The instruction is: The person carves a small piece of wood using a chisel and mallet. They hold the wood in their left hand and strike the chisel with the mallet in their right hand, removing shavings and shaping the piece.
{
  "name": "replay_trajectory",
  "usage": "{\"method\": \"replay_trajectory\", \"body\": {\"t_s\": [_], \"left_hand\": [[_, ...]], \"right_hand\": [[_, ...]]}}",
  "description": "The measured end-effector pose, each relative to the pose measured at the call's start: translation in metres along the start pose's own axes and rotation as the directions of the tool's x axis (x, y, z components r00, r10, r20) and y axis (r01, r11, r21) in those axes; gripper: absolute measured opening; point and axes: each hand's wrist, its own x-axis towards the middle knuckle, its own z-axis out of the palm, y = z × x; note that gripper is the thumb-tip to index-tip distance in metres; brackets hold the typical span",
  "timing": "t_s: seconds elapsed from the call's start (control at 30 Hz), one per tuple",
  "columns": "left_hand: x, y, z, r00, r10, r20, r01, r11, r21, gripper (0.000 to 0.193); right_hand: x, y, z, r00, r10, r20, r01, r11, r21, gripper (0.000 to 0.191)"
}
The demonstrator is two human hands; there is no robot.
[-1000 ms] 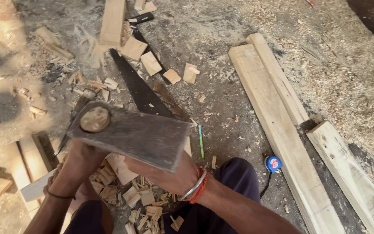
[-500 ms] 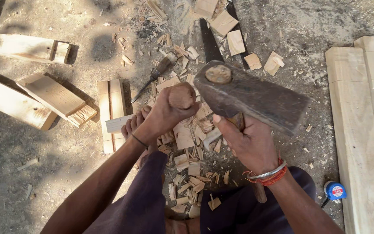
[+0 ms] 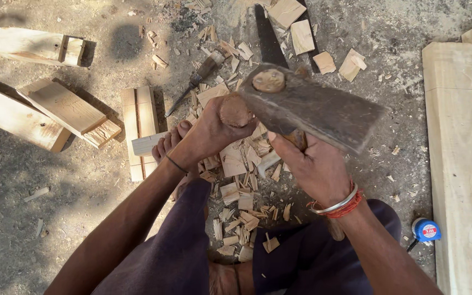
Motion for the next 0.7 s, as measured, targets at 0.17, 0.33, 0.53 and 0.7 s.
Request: {"method": "replay_trajectory", "body": {"t_s": [0.17,0.33,0.53,0.7], "left_hand": [[0.007,0.002,-0.006,0.999,0.026,-0.043,-0.022,0.996,0.083,0.039],[0.007,0.015,-0.012,0.995,0.098,0.017,-0.098,0.995,0.035,0.035],[0.005,0.014,-0.008,1.000,0.016,-0.016,-0.014,0.994,0.106,0.032],[0.017,-0.004,-0.004,0.997,-0.028,0.076,0.018,0.991,0.135,0.036]], "right_hand": [[0.005,-0.004,0.004,0.978,-0.205,-0.038,0.201,0.975,-0.095,0.036],[0.012,-0.021,0.002,0.987,-0.162,-0.005,0.160,0.977,-0.139,0.033],[-0.001,-0.027,0.000,0.996,-0.080,-0.050,0.083,0.995,0.064,0.029],[0.006,-0.021,0.003,0.990,-0.138,0.041,0.142,0.984,-0.109,0.029]]}}
